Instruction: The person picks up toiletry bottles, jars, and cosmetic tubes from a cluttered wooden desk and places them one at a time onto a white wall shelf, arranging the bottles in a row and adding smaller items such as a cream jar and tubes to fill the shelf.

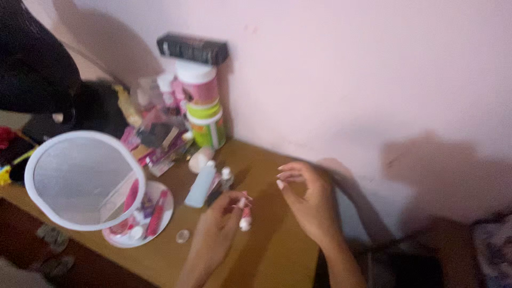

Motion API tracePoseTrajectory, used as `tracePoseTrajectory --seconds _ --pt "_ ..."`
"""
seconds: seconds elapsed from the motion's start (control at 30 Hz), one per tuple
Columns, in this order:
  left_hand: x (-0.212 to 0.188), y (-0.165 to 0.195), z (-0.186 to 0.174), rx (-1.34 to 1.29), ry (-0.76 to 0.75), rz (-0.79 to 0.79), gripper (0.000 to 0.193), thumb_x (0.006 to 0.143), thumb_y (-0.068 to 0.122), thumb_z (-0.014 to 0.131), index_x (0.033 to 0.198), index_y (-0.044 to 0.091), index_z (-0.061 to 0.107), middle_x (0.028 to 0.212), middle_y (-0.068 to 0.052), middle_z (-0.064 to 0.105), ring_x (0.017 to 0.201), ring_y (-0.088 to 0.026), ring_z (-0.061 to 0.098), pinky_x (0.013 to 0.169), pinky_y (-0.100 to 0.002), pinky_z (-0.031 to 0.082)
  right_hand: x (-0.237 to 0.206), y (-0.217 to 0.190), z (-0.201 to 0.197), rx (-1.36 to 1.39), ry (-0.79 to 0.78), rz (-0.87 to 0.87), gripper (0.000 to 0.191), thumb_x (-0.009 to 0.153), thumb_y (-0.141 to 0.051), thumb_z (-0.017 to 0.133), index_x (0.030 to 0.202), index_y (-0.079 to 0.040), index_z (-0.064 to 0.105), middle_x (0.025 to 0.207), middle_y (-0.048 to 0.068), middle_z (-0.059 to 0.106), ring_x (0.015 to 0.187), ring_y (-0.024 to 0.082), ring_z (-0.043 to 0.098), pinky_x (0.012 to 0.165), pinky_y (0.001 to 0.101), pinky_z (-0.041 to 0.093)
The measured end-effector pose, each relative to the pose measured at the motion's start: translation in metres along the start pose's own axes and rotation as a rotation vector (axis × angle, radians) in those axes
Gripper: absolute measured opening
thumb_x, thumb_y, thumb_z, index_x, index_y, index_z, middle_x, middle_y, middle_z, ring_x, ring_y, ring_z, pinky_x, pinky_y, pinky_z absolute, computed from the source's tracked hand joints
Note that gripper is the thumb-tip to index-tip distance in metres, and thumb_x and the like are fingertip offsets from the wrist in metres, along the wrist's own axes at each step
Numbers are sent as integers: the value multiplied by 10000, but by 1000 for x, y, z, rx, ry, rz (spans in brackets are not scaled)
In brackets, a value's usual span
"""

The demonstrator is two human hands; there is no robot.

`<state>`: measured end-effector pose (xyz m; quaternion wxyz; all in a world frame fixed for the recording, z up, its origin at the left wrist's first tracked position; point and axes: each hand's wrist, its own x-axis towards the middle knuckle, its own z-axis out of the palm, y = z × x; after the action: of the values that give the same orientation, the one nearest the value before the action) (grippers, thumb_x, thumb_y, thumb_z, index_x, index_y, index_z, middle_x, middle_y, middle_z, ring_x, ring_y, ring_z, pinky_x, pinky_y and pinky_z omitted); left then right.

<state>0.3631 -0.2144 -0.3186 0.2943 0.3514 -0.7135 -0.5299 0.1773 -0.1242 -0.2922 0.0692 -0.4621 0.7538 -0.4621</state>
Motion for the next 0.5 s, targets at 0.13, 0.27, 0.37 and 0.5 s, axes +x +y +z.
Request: tracePoseTrajectory --seconds 0.13,0.27,0.37,0.5 --pt "22 -48 -34 209 24 -123 210 994 200 623 1165 106 701 941 -140 765 881 -249 760 806 -370 567 3 34 79 250 -116 25 248 867 -22 699 1114 -35 687 1083 81 768 1076 205 736 980 357 554" --pt "60 -75 -42 218 129 139 326 921 102 656 1246 97 643 1143 -138 737 1056 -284 733 859 -392 563 11 51 136 194 -115 58 322 868 -22 703 1187 -28 666 1160 117 736 1148 237 706 1004 374 535" --pt "89 -90 -40 172 34 168 413 905 66 673 1311 104 608 1209 -152 710 1109 -307 709 882 -412 562 19 57 162 141 -116 67 435 838 -13 724 1258 -26 612 1207 141 699 1174 263 672 991 383 522" --pt "113 -105 -31 226 -16 375 463 866 -17 696 1312 87 626 1170 -191 699 1068 -371 693 901 -451 549 24 63 186 229 -124 128 508 847 -8 748 1318 -44 562 1202 124 709 1133 258 687 968 376 539"
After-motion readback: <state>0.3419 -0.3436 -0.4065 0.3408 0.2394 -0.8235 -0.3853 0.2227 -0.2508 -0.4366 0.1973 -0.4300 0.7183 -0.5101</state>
